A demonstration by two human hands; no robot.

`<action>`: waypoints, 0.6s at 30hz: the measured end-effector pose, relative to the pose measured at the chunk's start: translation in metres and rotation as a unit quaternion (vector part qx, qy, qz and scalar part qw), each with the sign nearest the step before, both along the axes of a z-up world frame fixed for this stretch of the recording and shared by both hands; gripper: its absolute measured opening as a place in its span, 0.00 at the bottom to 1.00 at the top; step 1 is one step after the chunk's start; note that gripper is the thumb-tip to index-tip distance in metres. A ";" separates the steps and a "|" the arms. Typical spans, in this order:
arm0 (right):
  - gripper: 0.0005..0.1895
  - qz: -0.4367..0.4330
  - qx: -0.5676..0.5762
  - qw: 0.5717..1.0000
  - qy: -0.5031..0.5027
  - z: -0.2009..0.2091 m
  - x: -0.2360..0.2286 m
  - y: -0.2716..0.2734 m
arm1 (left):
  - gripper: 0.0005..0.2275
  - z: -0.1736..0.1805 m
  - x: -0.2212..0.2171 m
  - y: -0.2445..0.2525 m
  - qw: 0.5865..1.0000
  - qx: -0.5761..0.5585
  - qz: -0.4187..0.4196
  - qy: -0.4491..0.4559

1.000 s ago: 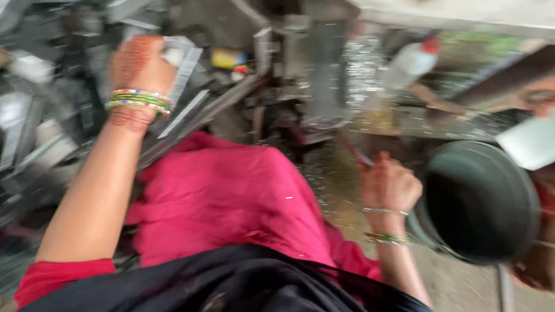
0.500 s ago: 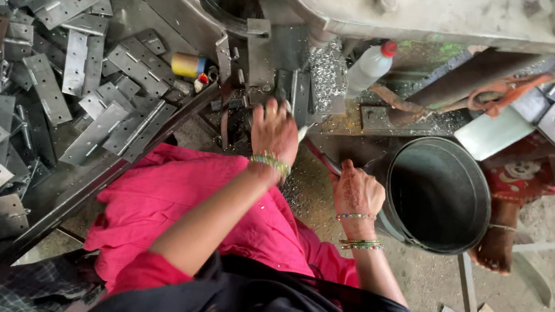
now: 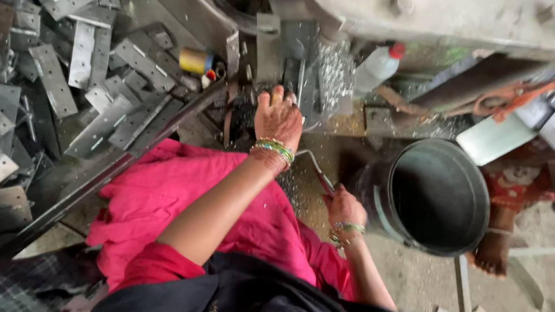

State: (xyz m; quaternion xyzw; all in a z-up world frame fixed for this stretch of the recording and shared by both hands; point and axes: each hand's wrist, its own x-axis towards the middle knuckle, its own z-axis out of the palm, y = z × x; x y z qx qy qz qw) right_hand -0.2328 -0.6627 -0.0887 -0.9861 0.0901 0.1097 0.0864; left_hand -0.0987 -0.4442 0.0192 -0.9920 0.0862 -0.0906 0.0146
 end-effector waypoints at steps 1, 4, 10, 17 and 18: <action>0.19 -0.011 -0.029 0.999 0.027 0.019 0.008 -0.002 | 0.10 0.008 0.006 -0.003 0.998 0.031 -0.006 0.059; 0.20 0.041 -0.071 0.996 -0.033 0.037 0.019 -0.011 | 0.10 0.017 0.014 -0.009 0.995 0.063 -0.012 0.076; 0.24 0.058 0.061 0.994 -0.067 -0.008 0.009 0.001 | 0.13 0.001 0.018 -0.007 0.998 -0.036 0.026 -0.053; 0.24 0.036 -0.071 0.997 -0.015 0.031 0.024 -0.009 | 0.14 0.018 0.044 -0.011 1.000 -0.006 0.028 0.009; 0.24 0.040 -0.040 0.998 -0.033 0.017 0.019 -0.005 | 0.15 0.019 0.045 -0.011 0.999 0.001 0.029 -0.021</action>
